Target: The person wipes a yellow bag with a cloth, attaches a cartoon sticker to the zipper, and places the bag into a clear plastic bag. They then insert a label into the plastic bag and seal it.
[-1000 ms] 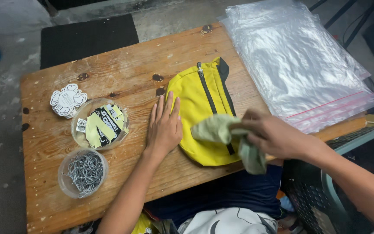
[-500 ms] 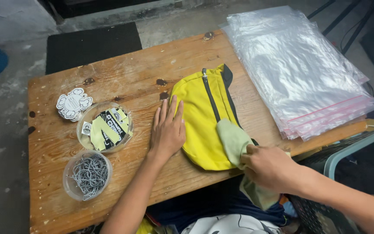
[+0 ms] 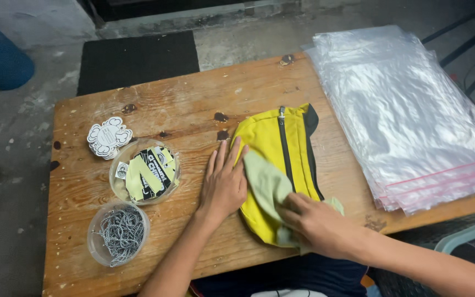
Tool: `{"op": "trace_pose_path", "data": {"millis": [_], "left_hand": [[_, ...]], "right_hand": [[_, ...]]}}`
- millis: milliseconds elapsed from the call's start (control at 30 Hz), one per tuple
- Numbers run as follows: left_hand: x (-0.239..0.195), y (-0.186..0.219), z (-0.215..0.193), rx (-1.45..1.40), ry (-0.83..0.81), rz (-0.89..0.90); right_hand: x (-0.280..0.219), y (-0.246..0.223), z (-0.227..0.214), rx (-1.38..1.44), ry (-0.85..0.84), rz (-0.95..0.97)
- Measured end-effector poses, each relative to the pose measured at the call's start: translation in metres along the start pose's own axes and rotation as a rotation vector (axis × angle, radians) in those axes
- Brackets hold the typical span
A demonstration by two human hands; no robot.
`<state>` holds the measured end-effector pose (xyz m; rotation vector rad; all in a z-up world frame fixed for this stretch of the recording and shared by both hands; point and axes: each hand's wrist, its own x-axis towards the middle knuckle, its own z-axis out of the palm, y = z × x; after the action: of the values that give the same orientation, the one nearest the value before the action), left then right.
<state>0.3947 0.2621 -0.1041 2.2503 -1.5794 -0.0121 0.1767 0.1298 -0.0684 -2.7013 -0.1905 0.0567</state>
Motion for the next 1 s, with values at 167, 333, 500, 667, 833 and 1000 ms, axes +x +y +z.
{"op": "trace_pose_path", "data": {"millis": [167, 333, 500, 667, 833, 1000], "left_hand": [[0.003, 0.002, -0.01, -0.001, -0.1, -0.014], [0.002, 0.003, -0.008, -0.073, -0.071, -0.066], [0.002, -0.001, -0.019, -0.411, -0.037, -0.147], [0.0, -0.01, -0.013, -0.674, -0.007, -0.265], [-0.001, 0.001, -0.026, -0.511, -0.049, -0.14], [0.0, -0.001, -0.015, -0.256, -0.109, -0.099]], "right_hand": [[0.037, 0.023, -0.046, 0.308, -0.068, 0.083], [0.119, 0.105, -0.015, -0.157, 0.31, 0.352], [0.165, 0.096, 0.026, -0.339, 0.389, 0.231], [0.142, 0.064, 0.011, -0.214, 0.219, 0.134], [0.142, 0.13, 0.016, -0.505, 0.396, 0.374], [0.157, 0.144, 0.034, -0.44, 0.334, 0.401]]}}
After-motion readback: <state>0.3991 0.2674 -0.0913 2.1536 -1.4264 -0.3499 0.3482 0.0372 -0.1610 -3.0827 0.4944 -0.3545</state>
